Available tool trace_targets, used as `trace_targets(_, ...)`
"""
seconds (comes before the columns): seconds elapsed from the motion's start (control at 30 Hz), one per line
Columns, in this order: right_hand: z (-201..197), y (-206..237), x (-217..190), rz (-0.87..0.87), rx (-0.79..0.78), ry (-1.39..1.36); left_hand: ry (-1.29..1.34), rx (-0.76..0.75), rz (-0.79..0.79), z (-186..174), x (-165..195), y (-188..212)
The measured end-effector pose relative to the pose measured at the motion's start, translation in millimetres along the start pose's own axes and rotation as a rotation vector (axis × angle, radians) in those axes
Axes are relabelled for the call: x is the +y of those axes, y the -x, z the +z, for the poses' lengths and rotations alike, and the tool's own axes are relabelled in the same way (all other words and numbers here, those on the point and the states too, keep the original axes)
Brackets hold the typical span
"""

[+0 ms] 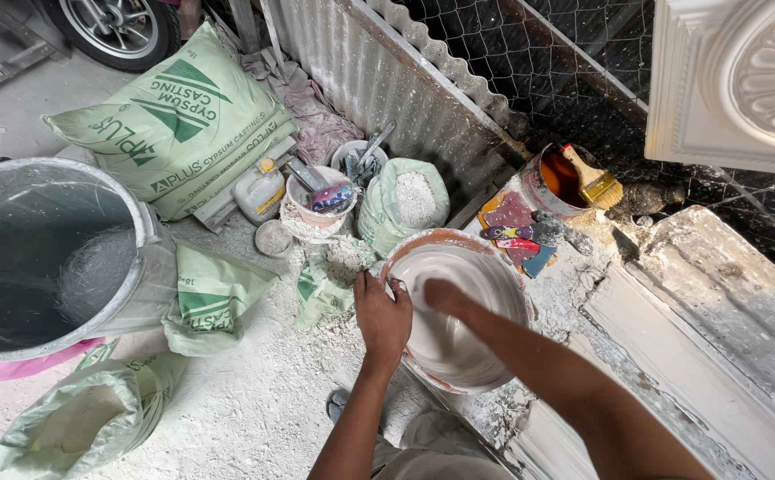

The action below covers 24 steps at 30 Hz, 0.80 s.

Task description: The person applies white plaster slurry by hand onto long decorative cornice moldings, scooping the mixture from a bowl and spreading it over the molded surfaces. They then mix more plaster in the bowl, pour it onto a molding, and spread it using a red hand scraper.

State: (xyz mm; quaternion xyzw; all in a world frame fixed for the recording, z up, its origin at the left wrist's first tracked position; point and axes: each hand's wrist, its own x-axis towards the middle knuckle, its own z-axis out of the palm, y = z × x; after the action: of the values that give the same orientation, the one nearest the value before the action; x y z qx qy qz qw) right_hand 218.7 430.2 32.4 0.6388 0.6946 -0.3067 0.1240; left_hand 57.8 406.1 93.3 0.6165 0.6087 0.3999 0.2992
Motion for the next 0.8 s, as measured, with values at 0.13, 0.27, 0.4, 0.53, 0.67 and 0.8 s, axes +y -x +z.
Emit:
trace_targets(0.13,54,36,-15,-0.204,-0.119,0.025,0.041,-0.055,-0.075,-7,8,0)
trace_targets(0.27,38,55,23,-0.214,-0.188,0.058,0.041,-0.007,-0.017,-10,12,0)
trace_targets(0.4,-9,14,39,-0.037,-0.121,0.073,0.029,-0.029,-0.045,-8,9,0)
trace_targets(0.53,12,-6,-2,-0.096,-0.059,0.04,0.028,0.008,-0.035,-5,6,1)
trace_targets(0.67,49,27,-7,-0.259,-0.163,0.108,0.038,0.012,-0.022,-5,6,1)
trace_targets(0.8,29,19,13,-0.469,-0.532,0.528,0.033,0.017,-0.045,-5,8,0)
